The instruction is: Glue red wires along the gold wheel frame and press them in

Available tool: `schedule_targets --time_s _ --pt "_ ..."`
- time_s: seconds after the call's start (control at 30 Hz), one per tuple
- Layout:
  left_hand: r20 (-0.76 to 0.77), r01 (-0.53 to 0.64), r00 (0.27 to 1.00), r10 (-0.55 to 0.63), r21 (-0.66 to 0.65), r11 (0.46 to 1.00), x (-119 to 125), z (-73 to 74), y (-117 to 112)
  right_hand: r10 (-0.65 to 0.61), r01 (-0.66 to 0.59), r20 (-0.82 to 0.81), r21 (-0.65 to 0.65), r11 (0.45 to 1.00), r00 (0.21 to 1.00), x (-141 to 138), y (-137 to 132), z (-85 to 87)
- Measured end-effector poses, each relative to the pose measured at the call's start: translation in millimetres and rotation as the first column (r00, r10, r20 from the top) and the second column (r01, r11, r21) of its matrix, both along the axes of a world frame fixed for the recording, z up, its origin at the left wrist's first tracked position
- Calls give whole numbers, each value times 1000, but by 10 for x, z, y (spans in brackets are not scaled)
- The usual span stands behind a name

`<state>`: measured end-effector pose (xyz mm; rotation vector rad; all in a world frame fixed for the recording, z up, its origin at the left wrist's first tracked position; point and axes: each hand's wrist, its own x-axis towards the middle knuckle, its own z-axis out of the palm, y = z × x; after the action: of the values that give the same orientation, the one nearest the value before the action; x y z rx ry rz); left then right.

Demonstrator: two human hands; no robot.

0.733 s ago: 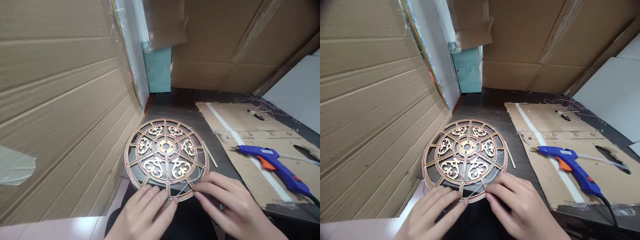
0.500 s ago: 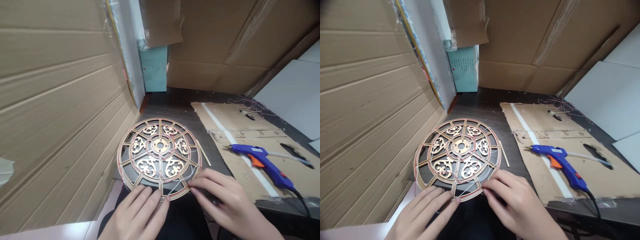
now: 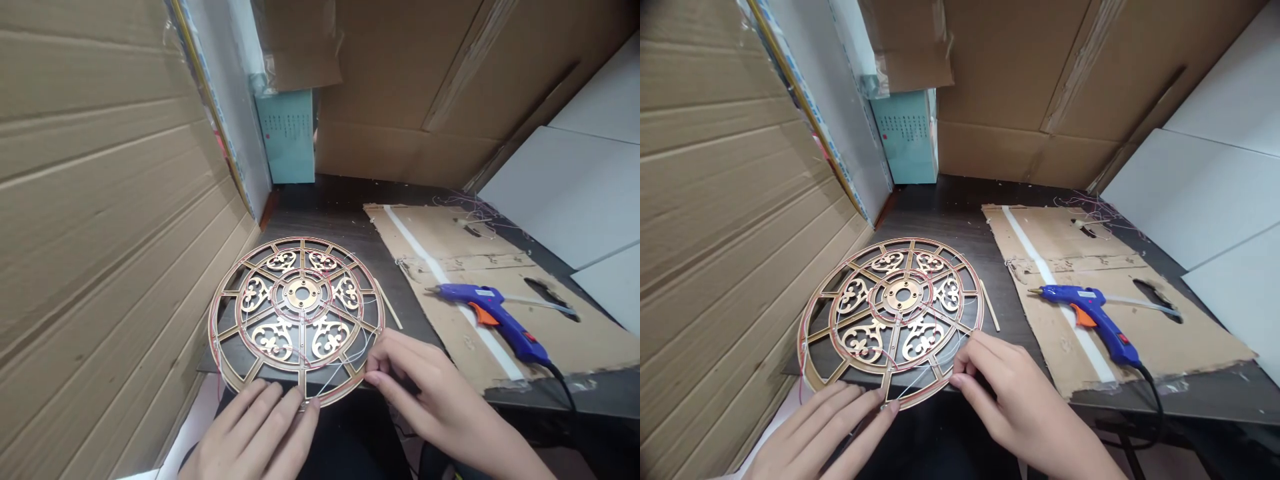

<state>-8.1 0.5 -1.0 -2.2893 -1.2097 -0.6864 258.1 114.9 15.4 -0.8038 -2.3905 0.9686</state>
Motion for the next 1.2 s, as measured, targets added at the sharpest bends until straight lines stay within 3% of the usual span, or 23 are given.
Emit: schedule_targets --time_s 0.07,0.2,0.33,0.5,0.63,0.73,0.8,0.87,0.97,1.0,1.03,1.07,1.13,1.2 --pt "100 -21 995 19 23 1000 10 -114 -12 8 -8 1 -6 1000 1000 9 -3 12" --pt "110 -8 994 10 -12 1000 31 -223 -28 34 -34 -4 2 999 999 29 -23 54" --pt "103 -34 994 34 -3 999 116 -34 39 61 -62 -44 -1 998 997 35 -30 79" --pt "225 -38 970 93 -236 971 314 242 195 60 -57 -77 39 998 995 33 -12 50" --pt "236 9 968 88 -379 925 391 280 280 56 -37 -117 155 987 992 15 -39 15" --pt "255 62 966 51 -415 908 395 269 321 -11 68 -188 300 952 982 40 -58 51" --pt "274 84 961 45 -441 894 390 283 347 -131 221 -238 405 887 962 129 -32 110" --pt "292 93 955 53 -463 881 382 314 374 -354 439 -259 506 743 899 300 34 169" --pt "303 90 951 64 -468 879 359 350 417 -779 692 -157 586 421 606 675 176 186" --pt "296 90 953 59 -464 882 352 353 433 -858 721 -127 610 328 497 809 219 164" --pt "284 91 958 49 -459 884 346 351 450 -912 732 -69 622 278 405 935 255 129" --pt "270 95 962 33 -448 889 343 345 468 -945 736 4 626 258 328 1045 282 85" --pt "241 105 971 5 -441 891 344 334 507 -963 785 90 562 260 254 1203 311 -9" --pt "232 109 973 -9 -421 900 352 333 545 -950 833 111 459 309 291 1267 322 -83"
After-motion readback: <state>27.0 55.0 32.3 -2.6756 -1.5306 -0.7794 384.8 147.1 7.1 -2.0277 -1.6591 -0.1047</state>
